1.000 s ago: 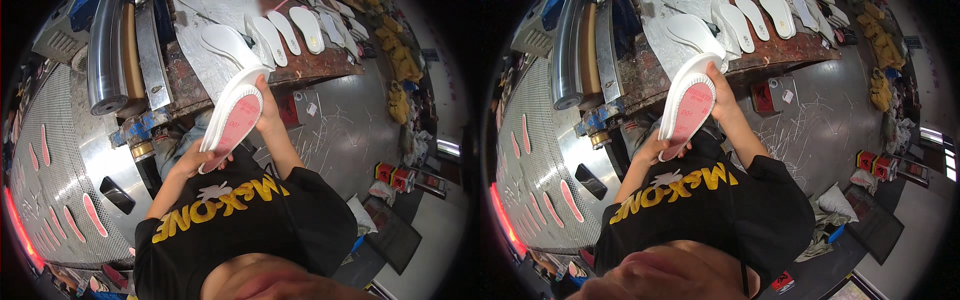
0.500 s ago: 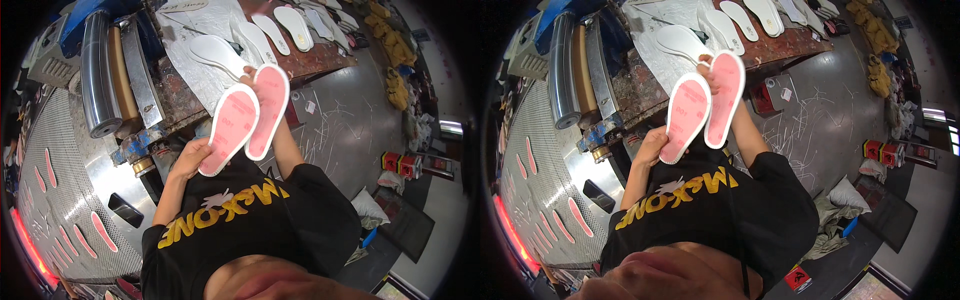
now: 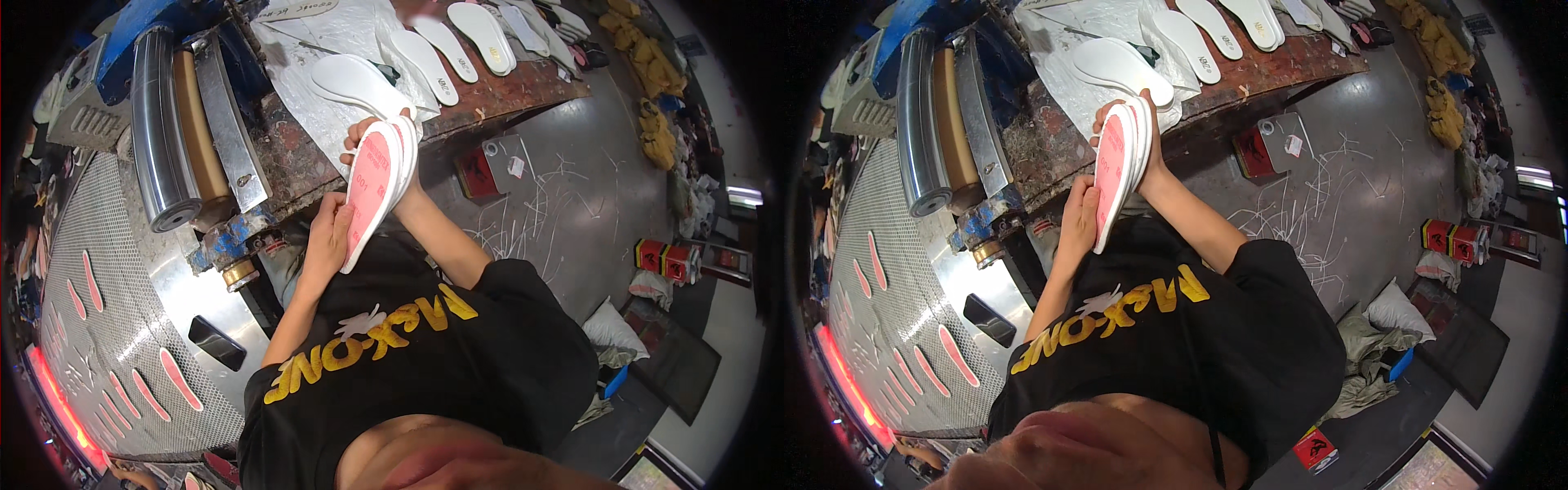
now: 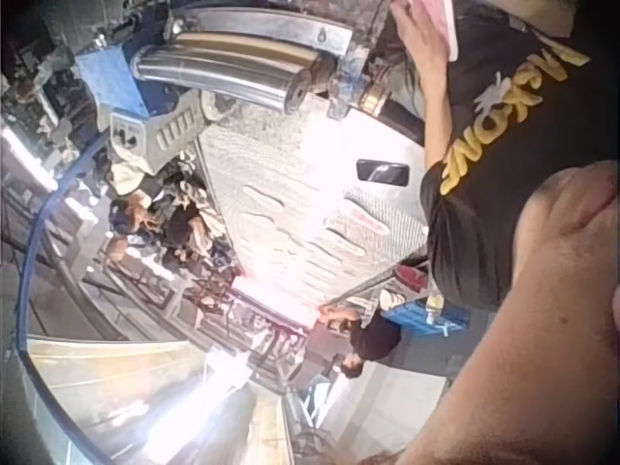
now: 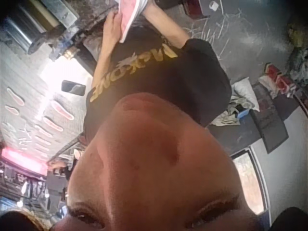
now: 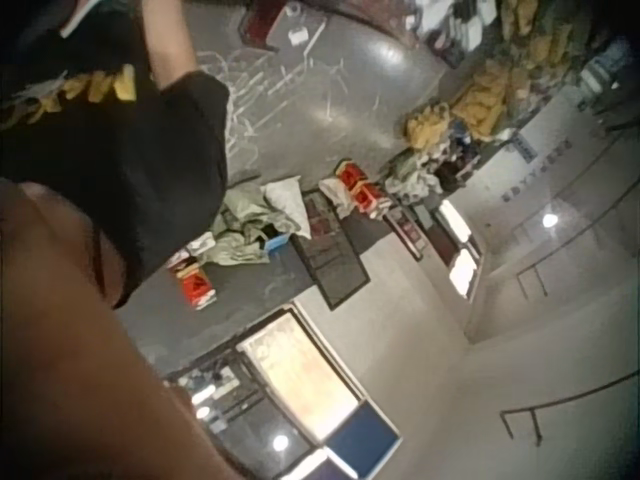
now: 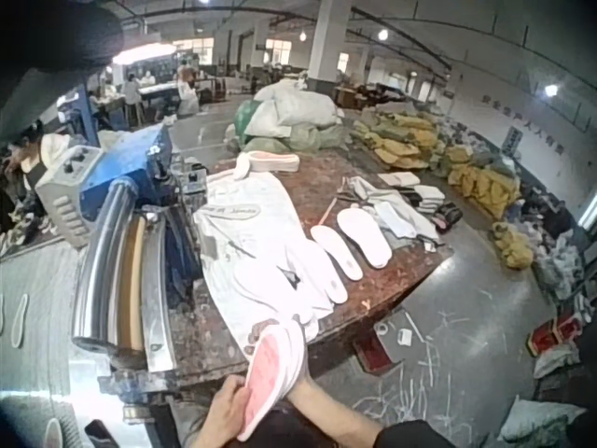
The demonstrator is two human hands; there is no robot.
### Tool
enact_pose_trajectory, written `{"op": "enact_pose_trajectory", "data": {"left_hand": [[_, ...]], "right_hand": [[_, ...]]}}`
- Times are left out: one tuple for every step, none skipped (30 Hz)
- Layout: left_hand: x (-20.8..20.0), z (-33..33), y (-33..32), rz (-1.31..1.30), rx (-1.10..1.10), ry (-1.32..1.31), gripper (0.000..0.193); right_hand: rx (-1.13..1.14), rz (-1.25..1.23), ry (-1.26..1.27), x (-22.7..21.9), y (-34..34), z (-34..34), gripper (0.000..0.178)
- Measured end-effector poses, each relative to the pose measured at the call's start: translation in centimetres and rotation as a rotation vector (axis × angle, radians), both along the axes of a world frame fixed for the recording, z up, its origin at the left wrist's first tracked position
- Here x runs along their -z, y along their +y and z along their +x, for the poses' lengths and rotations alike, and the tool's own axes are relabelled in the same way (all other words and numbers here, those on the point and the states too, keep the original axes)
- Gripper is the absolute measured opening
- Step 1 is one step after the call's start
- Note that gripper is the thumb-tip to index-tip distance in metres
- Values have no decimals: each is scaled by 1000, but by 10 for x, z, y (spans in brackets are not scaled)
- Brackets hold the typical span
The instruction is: Applying adhesive to shoe insoles using a roller machine.
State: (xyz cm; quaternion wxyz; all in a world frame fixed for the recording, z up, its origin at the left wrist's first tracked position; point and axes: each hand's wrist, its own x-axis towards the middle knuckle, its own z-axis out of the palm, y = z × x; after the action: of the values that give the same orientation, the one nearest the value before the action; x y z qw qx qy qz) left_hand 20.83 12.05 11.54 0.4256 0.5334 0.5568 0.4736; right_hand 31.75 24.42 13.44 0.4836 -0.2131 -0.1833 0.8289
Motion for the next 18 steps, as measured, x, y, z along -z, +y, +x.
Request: {"op": "enact_pose_trajectory", "data": {"left_hand": [[2,-1,2,11,-19,27,22],[-2,1,-2,10,-45,53,21],[0,-1,0,24,-53,59,21],[-1,0,0,14,-96,37,20],[0,0,1,-9,-128,7,20],[0,-1,2,0,-137,15,20],[0,-1,3,-5,-168,33,19],[0,-2,4,-8,-199,50,18],[0,-3,4,-8,-202,49,18],[0,-4,4,-5,-231,135,18],[0,-5,4,-15,-263,211,17],[0,-7,3,-6,-263,221,17],[-1,-9,2,3,-280,348,17],[-1,-11,2,14,-296,475,18],[-1,-13,2,13,-297,477,18],[-1,-17,3,19,-230,314,29],[-1,-19,4,-6,-176,130,41],[0,-18,2,26,-162,150,41]], "right_hand": [[36,12,-21,1,-1,-3,70],[-44,-41,69,-4,-6,0,73],[-45,-41,71,-2,-7,-1,73],[-122,-24,70,-3,-10,-1,74],[-198,-9,70,-2,-13,-1,75],[-233,-43,114,1,-16,-3,76],[-232,-63,99,4,-19,-6,76],[-232,-115,137,8,-23,-8,76],[-233,-175,155,13,-25,-11,76],[-227,-150,216,17,-26,-13,72],[-227,-153,222,21,-25,-14,72],[-231,-160,282,24,-22,-14,70],[-217,-173,335,26,-20,-13,69],[-206,-196,329,27,-18,-14,65],[-214,-188,328,28,-16,-13,65],[-165,-226,292,27,-14,-13,63],[-116,-262,253,25,-13,-13,62],[-70,-263,203,23,-12,-15,60]]}}
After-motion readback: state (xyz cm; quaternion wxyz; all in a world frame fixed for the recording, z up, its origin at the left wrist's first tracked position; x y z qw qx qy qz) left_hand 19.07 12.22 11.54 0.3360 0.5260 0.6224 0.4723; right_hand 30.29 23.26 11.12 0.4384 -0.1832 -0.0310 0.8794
